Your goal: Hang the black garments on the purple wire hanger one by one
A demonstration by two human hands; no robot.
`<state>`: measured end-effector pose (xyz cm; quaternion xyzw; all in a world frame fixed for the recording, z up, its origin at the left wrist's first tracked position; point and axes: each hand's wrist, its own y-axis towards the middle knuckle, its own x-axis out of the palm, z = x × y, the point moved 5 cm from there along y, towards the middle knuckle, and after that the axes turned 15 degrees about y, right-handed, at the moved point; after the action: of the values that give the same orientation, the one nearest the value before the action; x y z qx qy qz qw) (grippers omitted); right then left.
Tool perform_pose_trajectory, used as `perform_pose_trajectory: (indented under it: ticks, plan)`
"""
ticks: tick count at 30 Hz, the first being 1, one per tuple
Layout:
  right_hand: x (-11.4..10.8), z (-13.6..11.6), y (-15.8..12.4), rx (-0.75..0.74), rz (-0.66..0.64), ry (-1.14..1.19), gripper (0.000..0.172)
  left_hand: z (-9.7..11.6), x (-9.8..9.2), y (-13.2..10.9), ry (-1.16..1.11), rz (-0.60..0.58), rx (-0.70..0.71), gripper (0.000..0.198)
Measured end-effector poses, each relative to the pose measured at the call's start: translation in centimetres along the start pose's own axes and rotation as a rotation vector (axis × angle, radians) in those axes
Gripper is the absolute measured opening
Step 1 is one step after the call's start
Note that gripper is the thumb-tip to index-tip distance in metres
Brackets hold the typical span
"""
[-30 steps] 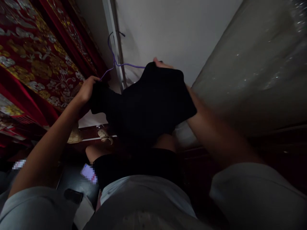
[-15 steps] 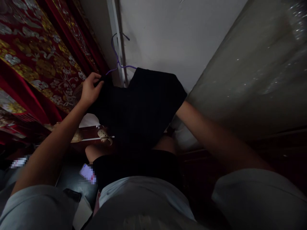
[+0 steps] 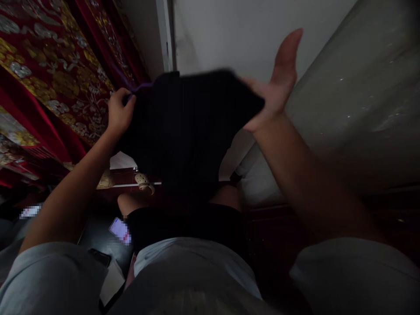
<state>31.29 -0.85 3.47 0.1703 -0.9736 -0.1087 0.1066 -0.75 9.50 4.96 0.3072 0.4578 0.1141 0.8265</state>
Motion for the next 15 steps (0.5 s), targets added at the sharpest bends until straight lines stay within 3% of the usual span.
perform_pose_trajectory:
  ticks: [2,4,7,8,10,13,15]
  plan:
    - [2.3,1.0,0.0,0.079,-0.246,0.185,0.093,1.0,-0.1,-1.3,0.025,-0.017,0.121,0.010]
    - [3.2,2.8,0.6,0.092,-0.379,0.104,0.077,2.0,0.4,-3.1,-0.008,-0.078,0.201,0.015]
    - [2.1,6.8,2.4,-0.017,-0.289,-0.316,0.059,3.7,1.5,-5.4,-0.123,-0.250,0.283,0.029]
    - [1.7,8.2,3.0,-0.079,-0.235,-0.441,0.063,4.4,1.7,-5.9,-0.153,-0.289,0.315,0.032]
    - [1.3,11.0,3.7,-0.189,-0.166,-0.617,0.092,6.0,1.9,-6.7,-0.186,-0.320,0.377,0.039]
    - [2.8,14.6,3.6,-0.309,-0.136,-0.745,0.132,8.4,2.6,-7.7,-0.229,-0.353,0.435,0.047]
    - [4.4,16.0,3.2,-0.344,-0.117,-0.766,0.131,10.2,3.6,-8.6,-0.286,-0.388,0.493,0.051]
